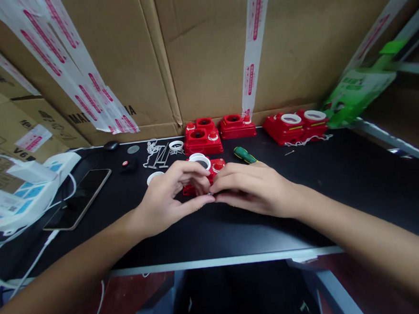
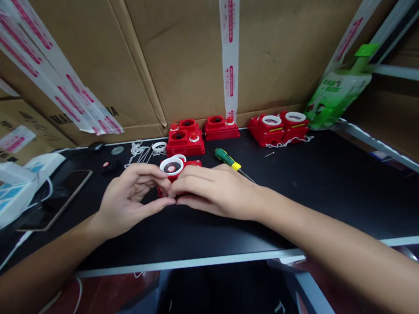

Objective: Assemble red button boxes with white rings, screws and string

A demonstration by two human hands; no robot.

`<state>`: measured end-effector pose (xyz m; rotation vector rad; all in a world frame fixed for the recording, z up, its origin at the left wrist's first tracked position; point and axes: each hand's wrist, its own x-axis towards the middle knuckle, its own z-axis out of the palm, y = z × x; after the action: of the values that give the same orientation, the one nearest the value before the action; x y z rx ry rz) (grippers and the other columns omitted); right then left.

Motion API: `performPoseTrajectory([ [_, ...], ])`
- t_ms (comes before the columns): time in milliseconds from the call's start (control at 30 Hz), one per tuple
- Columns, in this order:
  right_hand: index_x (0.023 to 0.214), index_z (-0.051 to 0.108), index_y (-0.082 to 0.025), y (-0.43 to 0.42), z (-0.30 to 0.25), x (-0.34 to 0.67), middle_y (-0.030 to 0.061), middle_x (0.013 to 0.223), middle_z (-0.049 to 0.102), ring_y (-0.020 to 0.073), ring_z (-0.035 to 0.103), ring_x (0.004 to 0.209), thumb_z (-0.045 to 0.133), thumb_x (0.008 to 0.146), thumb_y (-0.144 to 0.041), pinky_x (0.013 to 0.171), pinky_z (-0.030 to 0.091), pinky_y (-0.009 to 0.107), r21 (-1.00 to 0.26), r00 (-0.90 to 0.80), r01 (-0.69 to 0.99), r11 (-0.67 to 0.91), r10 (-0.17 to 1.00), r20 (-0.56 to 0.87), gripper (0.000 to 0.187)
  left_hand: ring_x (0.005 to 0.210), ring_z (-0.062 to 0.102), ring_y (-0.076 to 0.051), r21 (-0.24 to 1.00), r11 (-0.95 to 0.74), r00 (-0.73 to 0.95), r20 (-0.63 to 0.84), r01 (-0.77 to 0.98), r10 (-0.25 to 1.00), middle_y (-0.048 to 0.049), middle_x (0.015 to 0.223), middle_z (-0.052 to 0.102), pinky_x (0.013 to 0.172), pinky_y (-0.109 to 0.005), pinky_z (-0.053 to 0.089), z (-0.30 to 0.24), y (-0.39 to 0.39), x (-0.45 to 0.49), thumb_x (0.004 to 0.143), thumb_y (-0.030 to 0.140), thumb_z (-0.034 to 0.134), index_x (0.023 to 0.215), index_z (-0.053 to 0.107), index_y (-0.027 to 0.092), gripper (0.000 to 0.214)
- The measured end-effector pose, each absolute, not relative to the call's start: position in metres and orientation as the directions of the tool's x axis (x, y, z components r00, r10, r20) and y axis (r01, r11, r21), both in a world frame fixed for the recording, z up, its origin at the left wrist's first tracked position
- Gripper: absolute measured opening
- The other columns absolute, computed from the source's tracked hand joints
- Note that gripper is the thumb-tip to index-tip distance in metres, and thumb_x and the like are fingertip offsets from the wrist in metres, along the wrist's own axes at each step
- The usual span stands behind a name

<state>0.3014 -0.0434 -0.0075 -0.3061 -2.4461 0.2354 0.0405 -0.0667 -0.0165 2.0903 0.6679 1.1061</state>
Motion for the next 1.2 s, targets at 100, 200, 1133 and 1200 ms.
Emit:
performPoseTrajectory([
  [100, 0.127, 0.066, -0.023, -0.042, -0.006, 0.303, 0.0081, 0.118, 0.079, 0.0164, 0.076, 0.098, 0.061, 0.11, -0.026, 0.075, 0.057, 0.025, -0.179, -0.771, 0.17, 0.969, 0.244, 0.588, 0.019, 0.092, 0.079, -0.019, 0.849, -0.522, 0.532, 0.404, 0.085, 0.744, -0.0038, 0.097, 0.077, 0.09, -0.033, 0.066, -0.016, -0.067, 0.043, 0.093, 0.026, 0.084, 0.127, 0.06, 0.023, 0.042],
  [200, 0.123, 0.069, -0.022, -0.045, -0.001, 0.304, 0.0087, 0.116, 0.079, 0.0166, 0.076, 0.094, 0.055, 0.112, -0.028, 0.074, 0.058, 0.027, -0.162, -0.816, 0.17, 0.972, 0.231, 0.53, 0.019, 0.09, 0.078, -0.018, 0.888, -0.455, 0.553, 0.344, 0.073, 0.759, -0.0029, 0.094, 0.076, 0.09, -0.034, 0.066, -0.015, -0.069, 0.045, 0.091, 0.026, 0.086, 0.129, 0.061, 0.024, 0.046],
  [1133, 0.107, 0.071, -0.018, -0.015, 0.007, 0.328, 0.0069, 0.103, 0.072, 0.0163, 0.063, 0.077, 0.064, 0.1, -0.02, 0.071, 0.048, 0.03, -0.35, -0.774, 0.456, 0.818, 0.559, 0.299, 0.011, 0.126, 0.062, -0.028, 0.517, -0.624, 0.467, 0.414, 0.586, 0.782, -0.0101, 0.135, 0.062, 0.111, -0.049, 0.055, -0.003, -0.025, 0.013, 0.09, 0.026, 0.07, 0.131, 0.062, 0.021, 0.042],
  [1200, 0.106, 0.072, -0.018, -0.016, 0.008, 0.328, 0.0081, 0.106, 0.073, 0.0175, 0.065, 0.079, 0.063, 0.101, -0.02, 0.073, 0.049, 0.031, -0.328, -0.78, 0.454, 0.829, 0.547, 0.304, 0.011, 0.134, 0.06, -0.03, 0.531, -0.608, 0.504, 0.346, 0.591, 0.792, -0.011, 0.144, 0.059, 0.118, -0.052, 0.052, -0.007, -0.023, 0.012, 0.089, 0.034, 0.076, 0.141, 0.057, 0.023, 0.057],
])
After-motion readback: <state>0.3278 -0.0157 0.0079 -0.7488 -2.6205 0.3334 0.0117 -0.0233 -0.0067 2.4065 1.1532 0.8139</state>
